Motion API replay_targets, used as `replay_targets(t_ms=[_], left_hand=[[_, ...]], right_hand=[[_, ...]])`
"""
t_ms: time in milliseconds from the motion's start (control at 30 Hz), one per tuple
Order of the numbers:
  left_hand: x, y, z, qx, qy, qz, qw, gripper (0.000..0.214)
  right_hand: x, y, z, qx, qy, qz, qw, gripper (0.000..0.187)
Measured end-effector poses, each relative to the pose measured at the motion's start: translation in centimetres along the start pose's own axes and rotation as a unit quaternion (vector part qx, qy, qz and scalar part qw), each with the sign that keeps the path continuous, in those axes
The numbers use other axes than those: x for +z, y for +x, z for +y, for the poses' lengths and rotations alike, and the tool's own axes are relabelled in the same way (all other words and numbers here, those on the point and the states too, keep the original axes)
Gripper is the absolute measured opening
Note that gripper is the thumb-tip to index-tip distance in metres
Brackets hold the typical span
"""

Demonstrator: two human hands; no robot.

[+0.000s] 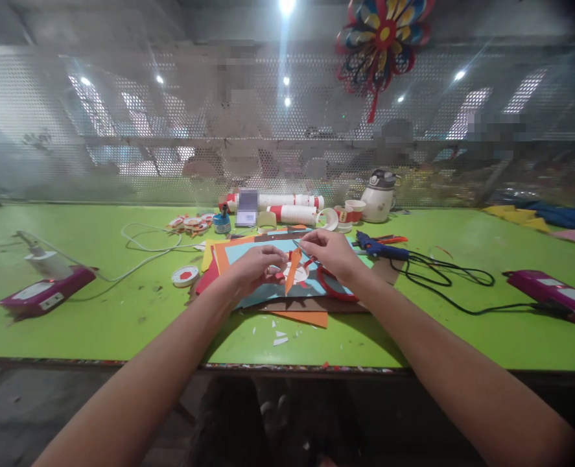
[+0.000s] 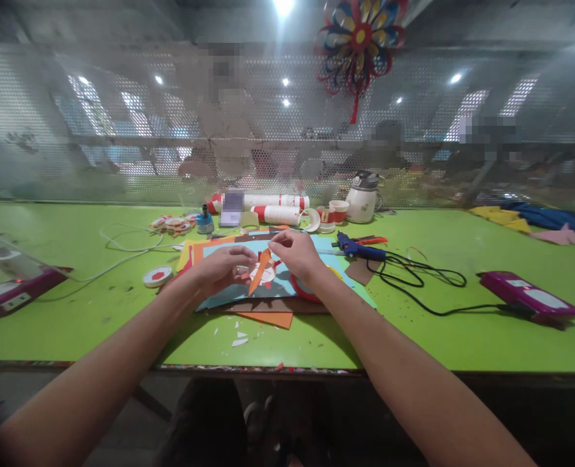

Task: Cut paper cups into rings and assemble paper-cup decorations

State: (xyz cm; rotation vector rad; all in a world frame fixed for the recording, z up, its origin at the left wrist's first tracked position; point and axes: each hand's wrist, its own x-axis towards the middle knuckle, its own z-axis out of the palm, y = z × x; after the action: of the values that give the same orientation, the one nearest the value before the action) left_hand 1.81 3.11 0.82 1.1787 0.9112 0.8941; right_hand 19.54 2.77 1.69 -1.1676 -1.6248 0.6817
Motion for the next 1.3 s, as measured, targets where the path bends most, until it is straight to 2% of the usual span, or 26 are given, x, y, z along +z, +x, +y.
replay_targets(t_ms=[100,200,267,500,700,933,1033,1133,1300], left_hand=[[0.0,-0.1,0.1,-0.002,0.002,0.005,1.0,0.012],[0.0,-0.1,0.2,-0.005,0.005,0.004,1.0,0.013],[0.1,-0.1,0.2,-0.003,0.005,0.004,1.0,0.013],[0.3,-0.3,0.4,-0.002,0.004,0.011,1.0,0.011],[0.2,-0.4,0.4,-0.005,0.001,0.013,1.0,0.012],[-0.1,-0.1,0.1,0.008,-0.011,-0.001,1.0,0.017],[-0.1,-0.1,0.2,0.015,-0.032,0.002,0.999,0.02],[-0.1,-0.2,0.2,0.015,-0.043,-0.002,0.999,0.028],[0.1,-0.4,0.3,0.01,-0.042,-0.004,0.999,0.041]], right_hand=[[0.2,-0.3,-0.2,-0.059,-0.093,0.01,0.994,0.012],[0.6,-0.5,0.0,-0.129,-0.207,0.007,0.97,0.012],[0.8,-0.5,0.2,-0.142,-0.24,0.008,0.96,0.011],[0.3,-0.5,0.1,-0.137,-0.254,0.034,0.957,0.027],[-0.2,-0.6,-0.4,-0.128,-0.229,0.069,0.963,0.018],[-0.2,-0.5,-0.4,-0.087,-0.216,0.043,0.972,0.013],[-0.2,-0.5,-0.6,-0.06,-0.216,0.015,0.975,0.011],[-0.1,-0.5,-0.8,-0.052,-0.228,-0.009,0.972,0.011],[0.2,-0.6,-0.9,-0.052,-0.222,-0.013,0.974,0.013]])
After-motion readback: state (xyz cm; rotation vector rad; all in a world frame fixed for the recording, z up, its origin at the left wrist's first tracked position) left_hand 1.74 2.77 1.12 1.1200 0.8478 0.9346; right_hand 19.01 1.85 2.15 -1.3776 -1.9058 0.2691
